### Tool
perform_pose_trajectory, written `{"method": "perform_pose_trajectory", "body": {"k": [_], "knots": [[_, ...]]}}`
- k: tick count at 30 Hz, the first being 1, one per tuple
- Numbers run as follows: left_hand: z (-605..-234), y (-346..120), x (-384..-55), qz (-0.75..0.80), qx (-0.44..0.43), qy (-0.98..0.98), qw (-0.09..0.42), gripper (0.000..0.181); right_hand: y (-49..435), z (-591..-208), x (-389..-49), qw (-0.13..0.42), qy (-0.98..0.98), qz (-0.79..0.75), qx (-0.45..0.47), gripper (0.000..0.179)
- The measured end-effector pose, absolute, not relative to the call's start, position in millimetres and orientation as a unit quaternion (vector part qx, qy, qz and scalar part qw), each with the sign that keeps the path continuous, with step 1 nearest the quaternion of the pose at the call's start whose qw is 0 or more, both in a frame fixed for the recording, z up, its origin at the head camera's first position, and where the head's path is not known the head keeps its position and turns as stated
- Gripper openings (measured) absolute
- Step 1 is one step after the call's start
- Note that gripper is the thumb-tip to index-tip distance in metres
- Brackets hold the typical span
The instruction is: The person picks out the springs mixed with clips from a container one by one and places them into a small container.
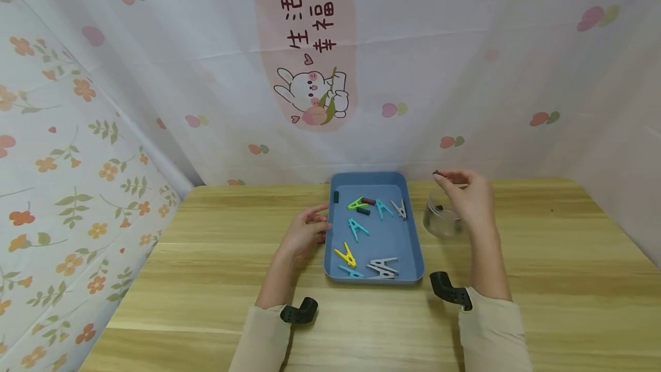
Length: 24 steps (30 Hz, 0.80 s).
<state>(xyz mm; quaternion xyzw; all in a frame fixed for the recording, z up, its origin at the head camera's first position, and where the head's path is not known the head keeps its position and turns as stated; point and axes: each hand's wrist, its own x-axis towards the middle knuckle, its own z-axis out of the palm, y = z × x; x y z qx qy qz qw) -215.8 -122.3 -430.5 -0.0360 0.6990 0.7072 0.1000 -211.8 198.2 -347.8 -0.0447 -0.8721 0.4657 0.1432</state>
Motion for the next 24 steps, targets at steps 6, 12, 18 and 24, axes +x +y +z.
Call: {"method": "perform_pose_trajectory", "body": {"k": [6, 12, 18, 24], "knots": [[-431.2, -122.6, -217.7, 0.703, -0.034, 0.703, 0.101, 0.054, 204.5, -345.3, -211.1, 0.134, -0.876, 0.461, -0.052, 0.039], [-432.1, -122.9, -218.8, 0.7, -0.037, 0.706, 0.101, 0.054, 212.9, -346.7, -210.8, 0.126, -0.879, 0.455, -0.065, 0.041], [-433.2, -122.9, -218.7, 0.699, -0.036, 0.707, 0.101, 0.053, 219.4, -349.7, -209.6, 0.124, -0.883, 0.448, -0.07, 0.043], [-433.8, -122.7, -218.4, 0.701, -0.037, 0.704, 0.103, 0.053, 222.5, -352.4, -209.0, 0.114, -0.883, 0.45, -0.07, 0.044]]}}
